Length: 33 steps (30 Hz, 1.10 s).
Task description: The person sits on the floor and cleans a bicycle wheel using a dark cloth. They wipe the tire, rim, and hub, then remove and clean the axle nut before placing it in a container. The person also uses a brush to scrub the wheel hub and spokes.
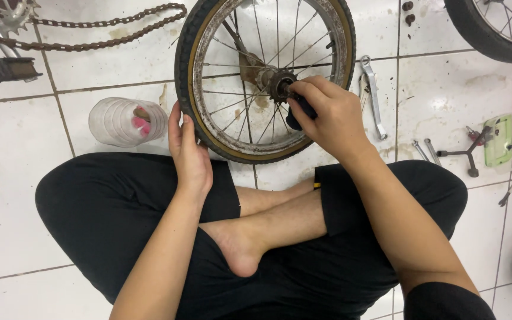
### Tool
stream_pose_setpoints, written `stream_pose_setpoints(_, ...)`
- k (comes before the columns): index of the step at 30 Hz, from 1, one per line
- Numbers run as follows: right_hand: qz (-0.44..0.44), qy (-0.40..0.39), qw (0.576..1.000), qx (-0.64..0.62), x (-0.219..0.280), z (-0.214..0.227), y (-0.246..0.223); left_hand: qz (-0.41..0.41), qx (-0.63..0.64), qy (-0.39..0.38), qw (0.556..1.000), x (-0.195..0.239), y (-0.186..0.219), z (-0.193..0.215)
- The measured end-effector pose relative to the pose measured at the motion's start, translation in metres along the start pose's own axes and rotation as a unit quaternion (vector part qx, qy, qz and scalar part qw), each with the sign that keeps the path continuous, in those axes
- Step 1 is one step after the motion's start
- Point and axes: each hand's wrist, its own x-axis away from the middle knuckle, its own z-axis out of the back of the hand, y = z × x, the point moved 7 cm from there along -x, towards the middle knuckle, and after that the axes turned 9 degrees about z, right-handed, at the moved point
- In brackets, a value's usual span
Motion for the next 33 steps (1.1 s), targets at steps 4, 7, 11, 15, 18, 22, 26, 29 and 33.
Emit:
stream_pose_setpoints(4, -0.013, 0.002, 1.000, 0.016, 0.004, 0.001, 0.002, 0.004, 0.002, 0.003, 1.000, 0.003, 0.003, -0.001)
stream_pose_setpoints(7, -0.021, 0.030, 0.999, -0.006, 0.007, 0.001, 0.005, -0.001, -0.001, -0.004, 1.000, 0.003, 0.002, -0.001)
stream_pose_setpoints(11, 0.001, 0.008, 0.999, 0.033, -0.001, 0.008, -0.003, -0.006, -0.005, -0.005, 1.000, 0.002, 0.003, -0.001)
stream_pose_setpoints(15, -0.026, 0.033, 0.999, 0.000, 0.011, -0.001, 0.010, -0.007, -0.006, -0.007, 1.000, 0.001, 0.001, 0.000)
stream_pose_setpoints(18, 0.006, 0.016, 0.999, 0.052, 0.007, 0.000, 0.003, -0.007, -0.007, -0.006, 1.000, 0.001, 0.003, 0.000)
stream_pose_setpoints(22, 0.043, 0.001, 0.997, 0.064, -0.001, 0.008, -0.008, -0.009, -0.008, -0.005, 1.000, -0.002, 0.000, 0.002)
stream_pose_setpoints(26, 0.011, 0.029, 0.999, 0.036, 0.002, 0.004, -0.002, -0.012, -0.006, -0.005, 1.000, -0.002, -0.004, 0.005)
stream_pose_setpoints(29, 0.028, 0.022, 0.998, 0.050, -0.002, 0.008, -0.006, -0.014, -0.004, -0.004, 1.000, -0.001, -0.002, 0.004)
stream_pose_setpoints(33, 0.010, 0.034, 0.998, 0.046, 0.005, 0.003, 0.001, -0.009, -0.005, 0.003, 1.000, 0.001, -0.001, 0.003)
